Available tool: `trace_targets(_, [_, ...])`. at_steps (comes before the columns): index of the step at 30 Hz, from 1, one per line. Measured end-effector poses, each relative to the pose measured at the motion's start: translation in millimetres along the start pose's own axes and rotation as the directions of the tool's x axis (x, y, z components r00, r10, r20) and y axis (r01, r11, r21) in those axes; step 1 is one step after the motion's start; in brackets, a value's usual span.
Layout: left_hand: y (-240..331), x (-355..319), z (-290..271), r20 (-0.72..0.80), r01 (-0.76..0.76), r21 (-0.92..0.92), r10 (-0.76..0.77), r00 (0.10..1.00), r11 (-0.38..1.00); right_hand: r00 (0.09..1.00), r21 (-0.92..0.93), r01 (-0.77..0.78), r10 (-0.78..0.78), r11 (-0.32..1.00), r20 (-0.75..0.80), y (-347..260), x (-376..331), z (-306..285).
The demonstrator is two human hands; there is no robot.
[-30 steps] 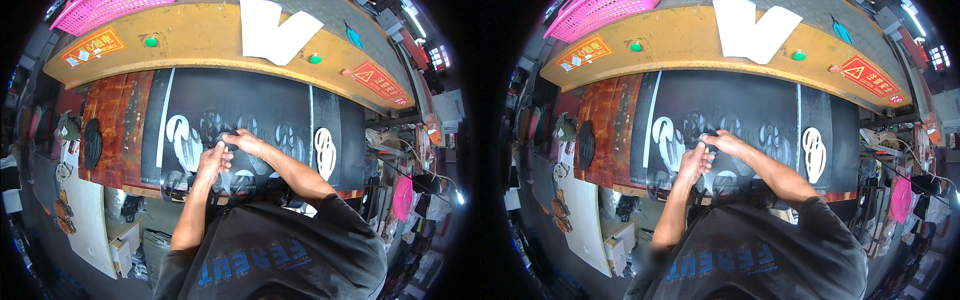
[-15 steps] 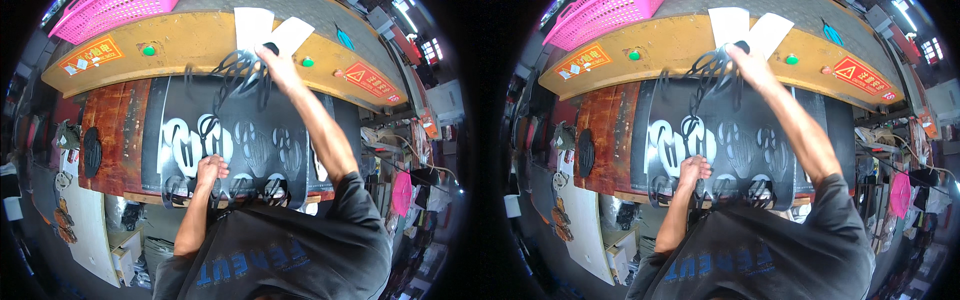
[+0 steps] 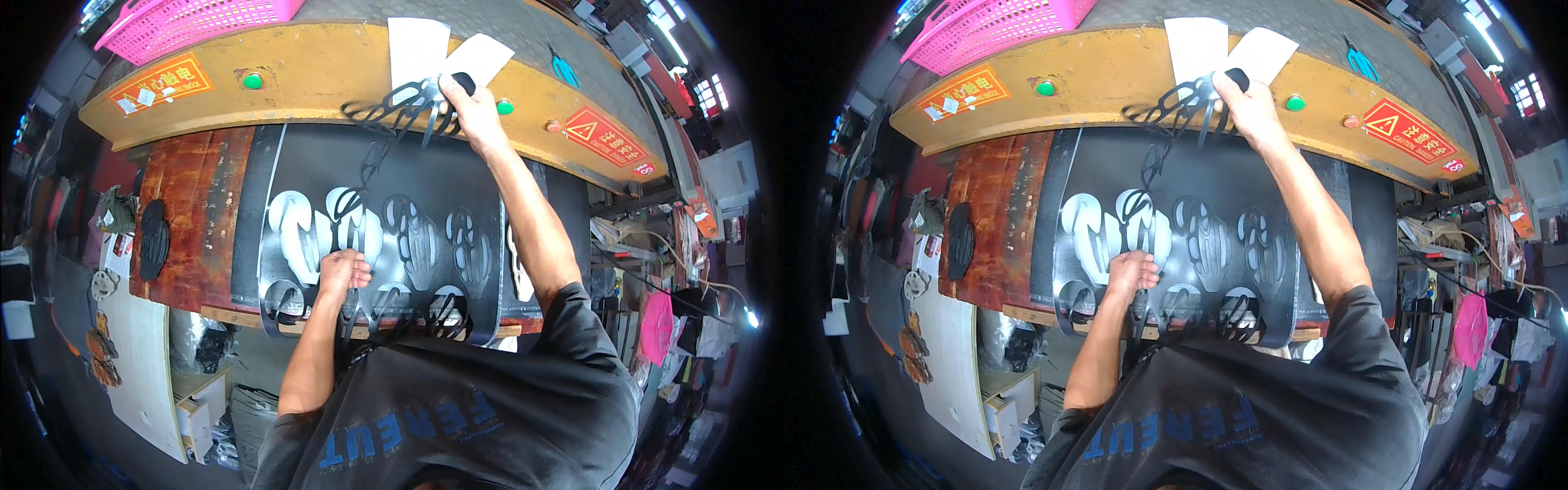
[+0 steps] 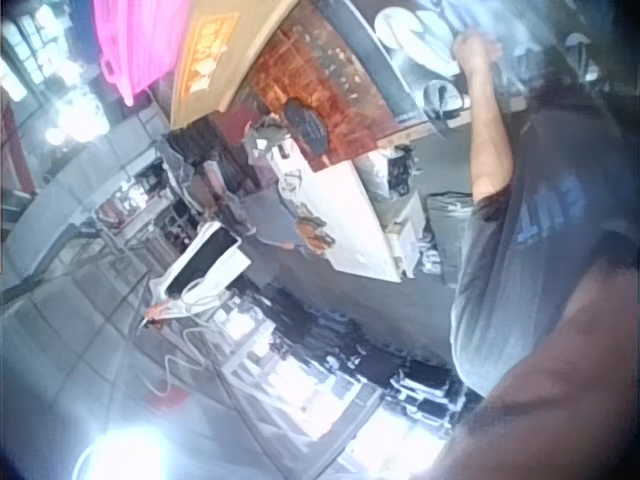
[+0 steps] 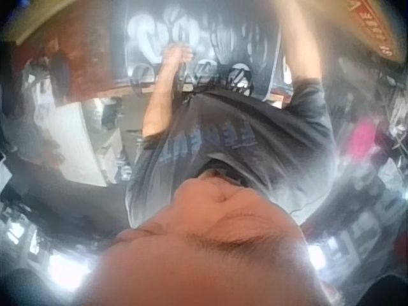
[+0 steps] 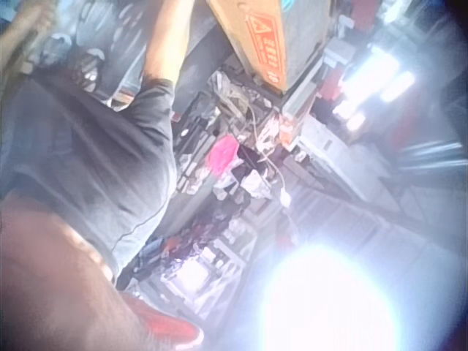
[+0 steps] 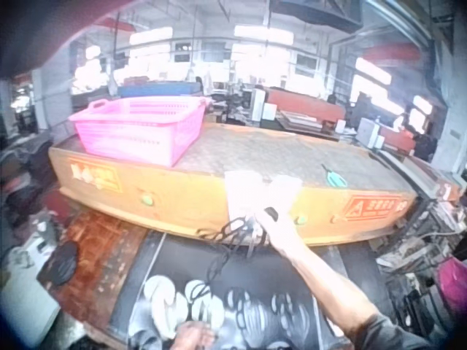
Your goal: The person removes excess material from a black cut sheet on a workbench, separating the desired white shapes from the surrounding waste. The person repeatedly picks up and discards the weeded material while keeping the cut shapes on the sheet.
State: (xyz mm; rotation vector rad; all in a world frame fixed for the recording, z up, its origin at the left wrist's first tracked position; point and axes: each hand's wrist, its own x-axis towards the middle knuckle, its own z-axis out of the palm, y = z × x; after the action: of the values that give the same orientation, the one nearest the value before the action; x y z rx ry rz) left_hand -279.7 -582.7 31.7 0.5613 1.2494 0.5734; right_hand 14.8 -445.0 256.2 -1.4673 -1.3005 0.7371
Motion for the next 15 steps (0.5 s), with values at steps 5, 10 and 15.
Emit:
trace_targets(5, [10.4,-21.5,1.4,-0.024,-0.004,0.113,0.007,1.0,0.994,0.978,0.078,0.134,-0.145,0.988,0.152,14.1,-9.3,3.0])
trace_targets(10, [36.6,-21.0,-22.3,-0.266,-0.347,0.588,0.58,0.77,0.731,0.969,0.15,-0.044,0.005,0.988,0.248,19.7,-27.2,-8.3])
trace_targets(15, [95.4,22.0,-36.8,0.161,-0.564,0.632,0.621,0.767,0.532,0.964,0.228,-0.078,0.015,0.971,0.264,29.0,-41.8,-22.4])
